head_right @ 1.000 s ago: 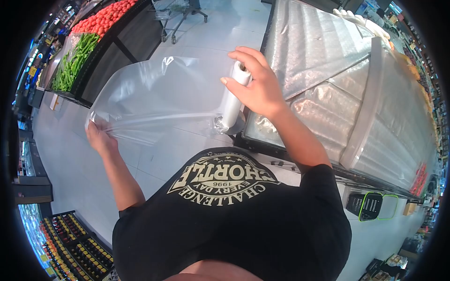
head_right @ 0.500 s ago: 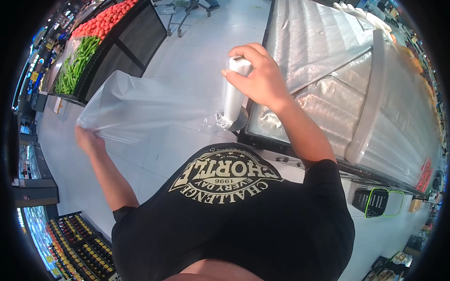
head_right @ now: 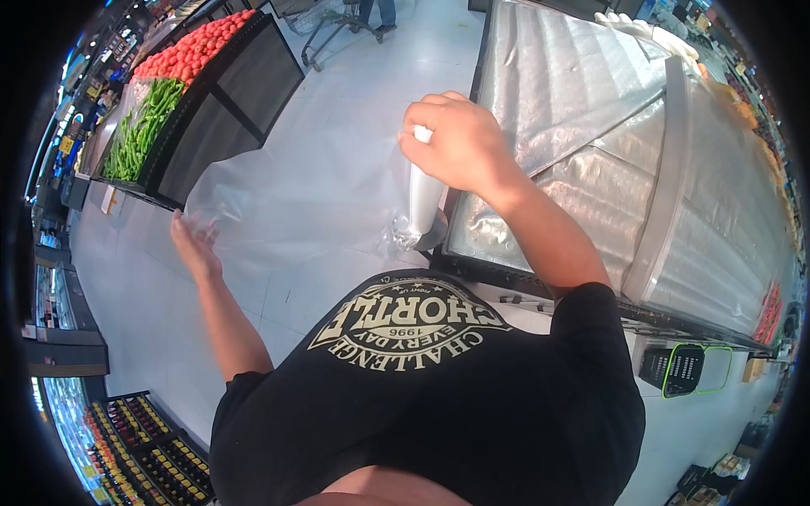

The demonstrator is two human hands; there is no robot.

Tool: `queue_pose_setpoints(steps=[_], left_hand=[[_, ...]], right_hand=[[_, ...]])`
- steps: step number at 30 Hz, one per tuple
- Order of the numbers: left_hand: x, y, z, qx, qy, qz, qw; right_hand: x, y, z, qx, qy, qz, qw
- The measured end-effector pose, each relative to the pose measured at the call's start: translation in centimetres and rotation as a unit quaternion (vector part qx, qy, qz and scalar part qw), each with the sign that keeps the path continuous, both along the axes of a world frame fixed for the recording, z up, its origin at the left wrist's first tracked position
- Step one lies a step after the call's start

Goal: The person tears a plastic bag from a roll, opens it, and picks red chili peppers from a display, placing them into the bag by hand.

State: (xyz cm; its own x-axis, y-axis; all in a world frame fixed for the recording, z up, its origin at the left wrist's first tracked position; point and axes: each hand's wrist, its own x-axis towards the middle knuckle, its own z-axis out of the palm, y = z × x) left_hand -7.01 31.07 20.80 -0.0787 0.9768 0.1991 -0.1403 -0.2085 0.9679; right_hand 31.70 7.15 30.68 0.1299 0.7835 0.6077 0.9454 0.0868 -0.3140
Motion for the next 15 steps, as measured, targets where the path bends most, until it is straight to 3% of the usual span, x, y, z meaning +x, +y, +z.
queue_pose_setpoints(steps=[1,3,5,7,8,10,14,15], left_hand=[[1.6,-0.5,0.2,0.088,0.031,-0.009,0.996],[5.1,-2.2,1.9,0.147,0.168,-0.129,0.966],[9.9,-5.1,4.6,0.338,0.324,-0.119,0.875],[14.0,-6.8,6.5,0.442,0.377,-0.148,0.801],[15.8,-7.1,6.4,0.442,0.375,-0.145,0.802],[18.5,-7.2,5.9,0.413,0.383,-0.284,0.776],[21.3,-5.7,4.9,0.424,0.341,-0.341,0.766],[21.0,-5.9,5.5,0.312,0.335,-0.402,0.793]], right_hand=[[0.0,0.0,0.1,0.000,-0.002,0.001,1.000],[-0.2,0.1,0.4,-0.013,-0.008,0.002,1.000],[0.0,0.0,0.6,-0.020,-0.003,0.022,1.000],[0.1,0.1,0.8,-0.026,0.002,0.039,0.999],[0.1,0.1,0.9,-0.018,-0.005,0.048,0.999],[0.1,0.0,1.0,-0.009,-0.015,0.056,0.998],[0.1,-0.3,1.6,-0.048,-0.021,0.066,0.996],[0.1,-0.2,1.8,-0.055,-0.026,0.064,0.996]])
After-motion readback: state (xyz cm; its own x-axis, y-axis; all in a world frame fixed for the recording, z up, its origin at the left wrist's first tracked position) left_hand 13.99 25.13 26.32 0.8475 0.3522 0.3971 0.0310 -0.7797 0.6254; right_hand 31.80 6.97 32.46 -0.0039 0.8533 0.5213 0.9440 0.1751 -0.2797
